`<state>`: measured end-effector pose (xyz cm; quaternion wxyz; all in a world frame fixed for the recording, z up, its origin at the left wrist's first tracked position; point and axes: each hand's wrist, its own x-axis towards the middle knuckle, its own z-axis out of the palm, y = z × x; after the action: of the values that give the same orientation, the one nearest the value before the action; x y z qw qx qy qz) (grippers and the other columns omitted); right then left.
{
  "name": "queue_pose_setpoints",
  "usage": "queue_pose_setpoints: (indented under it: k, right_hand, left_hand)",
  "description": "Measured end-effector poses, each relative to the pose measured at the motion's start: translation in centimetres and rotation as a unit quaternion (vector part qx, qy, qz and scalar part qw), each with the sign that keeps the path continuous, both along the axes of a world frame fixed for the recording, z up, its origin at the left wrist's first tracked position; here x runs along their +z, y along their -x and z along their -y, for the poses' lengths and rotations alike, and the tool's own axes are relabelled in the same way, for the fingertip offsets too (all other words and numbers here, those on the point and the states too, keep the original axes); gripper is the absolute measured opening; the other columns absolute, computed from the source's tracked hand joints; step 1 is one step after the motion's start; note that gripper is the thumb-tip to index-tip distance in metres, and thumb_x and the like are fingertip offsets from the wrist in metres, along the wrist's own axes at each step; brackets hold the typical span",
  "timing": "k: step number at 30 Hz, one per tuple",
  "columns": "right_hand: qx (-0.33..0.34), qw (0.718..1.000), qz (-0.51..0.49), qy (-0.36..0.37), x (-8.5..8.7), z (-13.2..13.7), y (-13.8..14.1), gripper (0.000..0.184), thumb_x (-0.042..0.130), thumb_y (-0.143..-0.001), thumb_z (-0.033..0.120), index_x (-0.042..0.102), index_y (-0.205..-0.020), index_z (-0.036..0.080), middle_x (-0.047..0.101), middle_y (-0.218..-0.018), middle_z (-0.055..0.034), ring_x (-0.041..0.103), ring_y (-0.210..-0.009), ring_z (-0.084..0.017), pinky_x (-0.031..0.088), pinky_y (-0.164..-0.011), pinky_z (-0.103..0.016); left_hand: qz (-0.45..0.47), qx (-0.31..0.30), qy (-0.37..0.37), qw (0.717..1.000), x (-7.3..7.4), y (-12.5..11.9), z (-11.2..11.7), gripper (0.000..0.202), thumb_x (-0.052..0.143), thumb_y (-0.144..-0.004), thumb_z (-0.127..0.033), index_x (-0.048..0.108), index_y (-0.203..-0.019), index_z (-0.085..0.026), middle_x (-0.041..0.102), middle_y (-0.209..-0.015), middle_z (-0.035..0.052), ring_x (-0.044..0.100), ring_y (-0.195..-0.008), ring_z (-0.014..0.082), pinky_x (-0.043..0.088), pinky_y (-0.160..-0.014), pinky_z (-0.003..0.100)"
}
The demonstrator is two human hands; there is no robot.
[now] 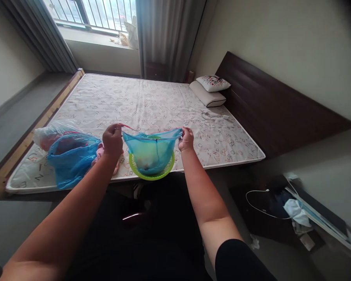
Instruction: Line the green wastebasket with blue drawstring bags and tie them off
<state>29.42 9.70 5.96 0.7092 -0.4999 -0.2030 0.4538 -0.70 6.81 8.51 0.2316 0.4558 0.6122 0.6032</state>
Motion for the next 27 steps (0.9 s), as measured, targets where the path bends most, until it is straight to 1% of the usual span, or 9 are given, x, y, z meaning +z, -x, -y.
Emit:
queue_pose_setpoints:
  k: [4, 6, 10, 14, 18, 20, 23, 25, 27]
  right_hand:
    - [-0.051, 0.985, 0.112, -0.117, 2.9, 0.3, 0.5, 0.019, 0.067, -0.081, 0.032, 0.052, -0.089, 0.024, 0.055, -0.084, 0.0062, 0.053, -0.076, -0.008, 0.047, -0.074, -0.019]
    - [-0.01, 0.976, 0.158, -0.152, 4.3, 0.7, 0.7, 0.02, 0.068, -0.081, 0.032, 0.051, -0.088, 0.024, 0.054, -0.083, 0.0056, 0.051, -0.074, -0.009, 0.046, -0.074, -0.02]
    - [0.144, 0.964, 0.178, -0.135, 6.8, 1.9, 0.4, 0.024, 0.07, -0.071, 0.024, 0.051, -0.086, 0.024, 0.052, -0.078, 0.0057, 0.051, -0.073, -0.01, 0.044, -0.068, -0.022]
    - [0.248, 0.956, 0.095, -0.125, 9.0, 2.8, -0.5, 0.031, 0.063, -0.068, 0.022, 0.052, -0.096, 0.026, 0.053, -0.075, 0.0058, 0.051, -0.067, -0.011, 0.044, -0.062, -0.024]
    - [0.367, 0.918, 0.079, -0.127, 10.7, 3.6, -0.8, 0.038, 0.065, -0.075, 0.032, 0.06, -0.113, 0.027, 0.063, -0.084, 0.0025, 0.051, -0.064, -0.012, 0.046, -0.06, -0.028]
    - [0.353, 0.917, 0.104, -0.155, 11.3, 3.8, -0.4, 0.035, 0.067, -0.078, 0.035, 0.063, -0.113, 0.028, 0.07, -0.095, 0.0, 0.06, -0.077, -0.015, 0.051, -0.069, -0.03]
    - [0.236, 0.938, 0.146, -0.208, 12.2, 4.0, 0.7, 0.025, 0.068, -0.083, 0.035, 0.065, -0.107, 0.029, 0.071, -0.104, 0.0, 0.067, -0.103, -0.018, 0.056, -0.083, -0.031]
    - [0.15, 0.948, 0.175, -0.218, 12.9, 4.2, 1.8, 0.018, 0.068, -0.086, 0.033, 0.064, -0.103, 0.028, 0.069, -0.104, -0.0002, 0.068, -0.104, -0.016, 0.057, -0.084, -0.03]
    - [0.105, 0.949, 0.208, -0.213, 13.6, 4.7, 3.1, 0.013, 0.067, -0.088, 0.028, 0.065, -0.101, 0.027, 0.068, -0.105, -0.0001, 0.067, -0.095, -0.013, 0.057, -0.08, -0.027]
  left_hand:
    - [0.147, 0.019, -0.038, 0.988, 2.4, 0.6, -0.3, 0.025, 0.067, -0.093, -0.045, 0.073, -0.098, -0.021, 0.065, -0.083, 0.0018, 0.059, -0.075, 0.0136, 0.048, -0.067, 0.024]
    - [0.198, -0.002, -0.06, 0.978, 4.0, 1.0, -0.2, 0.022, 0.074, -0.089, -0.047, 0.072, -0.098, -0.026, 0.071, -0.099, 0.0035, 0.066, -0.094, 0.0167, 0.052, -0.076, 0.026]
    - [0.229, -0.084, -0.108, 0.964, 7.5, 0.8, 1.1, 0.026, 0.078, -0.087, -0.053, 0.071, -0.099, -0.031, 0.074, -0.125, 0.0023, 0.068, -0.12, 0.0232, 0.057, -0.086, 0.035]
    - [0.24, -0.154, -0.11, 0.952, 9.6, 0.1, 2.7, 0.032, 0.071, -0.092, -0.06, 0.071, -0.108, -0.031, 0.076, -0.119, 0.0054, 0.074, -0.113, 0.027, 0.062, -0.085, 0.04]
    - [0.258, -0.182, -0.087, 0.945, 9.1, -0.2, 3.4, 0.033, 0.073, -0.095, -0.043, 0.067, -0.126, -0.035, 0.076, -0.112, 0.004, 0.078, -0.095, 0.0221, 0.064, -0.082, 0.037]
    - [0.265, -0.211, -0.069, 0.939, 8.5, -0.5, 3.6, 0.044, 0.073, -0.094, -0.032, 0.062, -0.137, -0.038, 0.076, -0.112, 0.0019, 0.078, -0.086, 0.0183, 0.064, -0.081, 0.034]
    - [0.253, -0.244, -0.042, 0.935, 7.9, -1.1, 4.1, 0.06, 0.069, -0.093, -0.025, 0.054, -0.149, -0.037, 0.075, -0.109, 0.0034, 0.075, -0.074, 0.0152, 0.064, -0.074, 0.032]
    - [0.226, -0.25, -0.015, 0.941, 7.8, -1.9, 4.5, 0.065, 0.068, -0.091, -0.023, 0.053, -0.153, -0.035, 0.075, -0.109, 0.0059, 0.071, -0.066, 0.0138, 0.062, -0.066, 0.031]
    - [0.194, -0.261, 0.019, 0.946, 7.9, -2.6, 4.8, 0.065, 0.068, -0.088, -0.022, 0.057, -0.152, -0.031, 0.075, -0.106, 0.0073, 0.064, -0.057, 0.0117, 0.057, -0.057, 0.029]
